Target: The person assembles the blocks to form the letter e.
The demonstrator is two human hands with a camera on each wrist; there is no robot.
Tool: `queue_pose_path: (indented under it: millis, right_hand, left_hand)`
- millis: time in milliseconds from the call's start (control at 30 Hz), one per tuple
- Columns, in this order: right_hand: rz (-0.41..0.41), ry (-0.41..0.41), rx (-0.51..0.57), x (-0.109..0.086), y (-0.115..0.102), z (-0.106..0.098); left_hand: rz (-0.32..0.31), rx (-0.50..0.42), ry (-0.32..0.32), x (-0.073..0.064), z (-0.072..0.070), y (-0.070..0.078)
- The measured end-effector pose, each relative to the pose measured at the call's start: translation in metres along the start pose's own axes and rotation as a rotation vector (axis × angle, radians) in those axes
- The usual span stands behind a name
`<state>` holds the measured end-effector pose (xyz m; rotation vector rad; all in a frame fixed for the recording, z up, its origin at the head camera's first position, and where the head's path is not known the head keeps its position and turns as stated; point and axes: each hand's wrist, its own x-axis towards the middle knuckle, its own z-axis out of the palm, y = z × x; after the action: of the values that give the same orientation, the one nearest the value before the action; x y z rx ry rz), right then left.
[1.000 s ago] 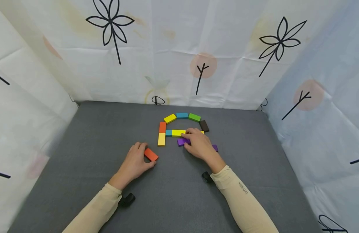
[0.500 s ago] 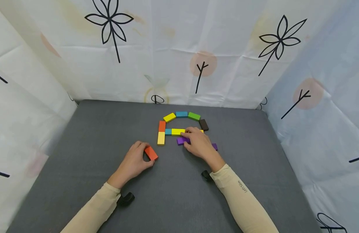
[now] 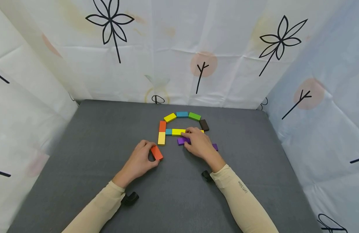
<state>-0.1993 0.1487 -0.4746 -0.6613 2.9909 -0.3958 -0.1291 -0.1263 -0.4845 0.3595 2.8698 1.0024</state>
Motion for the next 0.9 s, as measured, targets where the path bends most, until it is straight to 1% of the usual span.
queue_pose_path:
  millis: [267,600,900]
  right_hand:
    - [0.002,-0.006,0.003,0.000,-0.001,-0.001]
    - [0.005,-0.002,0.005,-0.001,0.000,-0.001]
    - [-0.001,0.001,0.004,0.000,0.001,-0.001]
  left_hand:
    - [0.032,-0.015,0.004,0.004,0.007,0.005]
    - [0.025,-0.028,0.004,0.010,0.016,0.008]
    - [0.018,-0.022,-0.003,0.013,0.019,0.009]
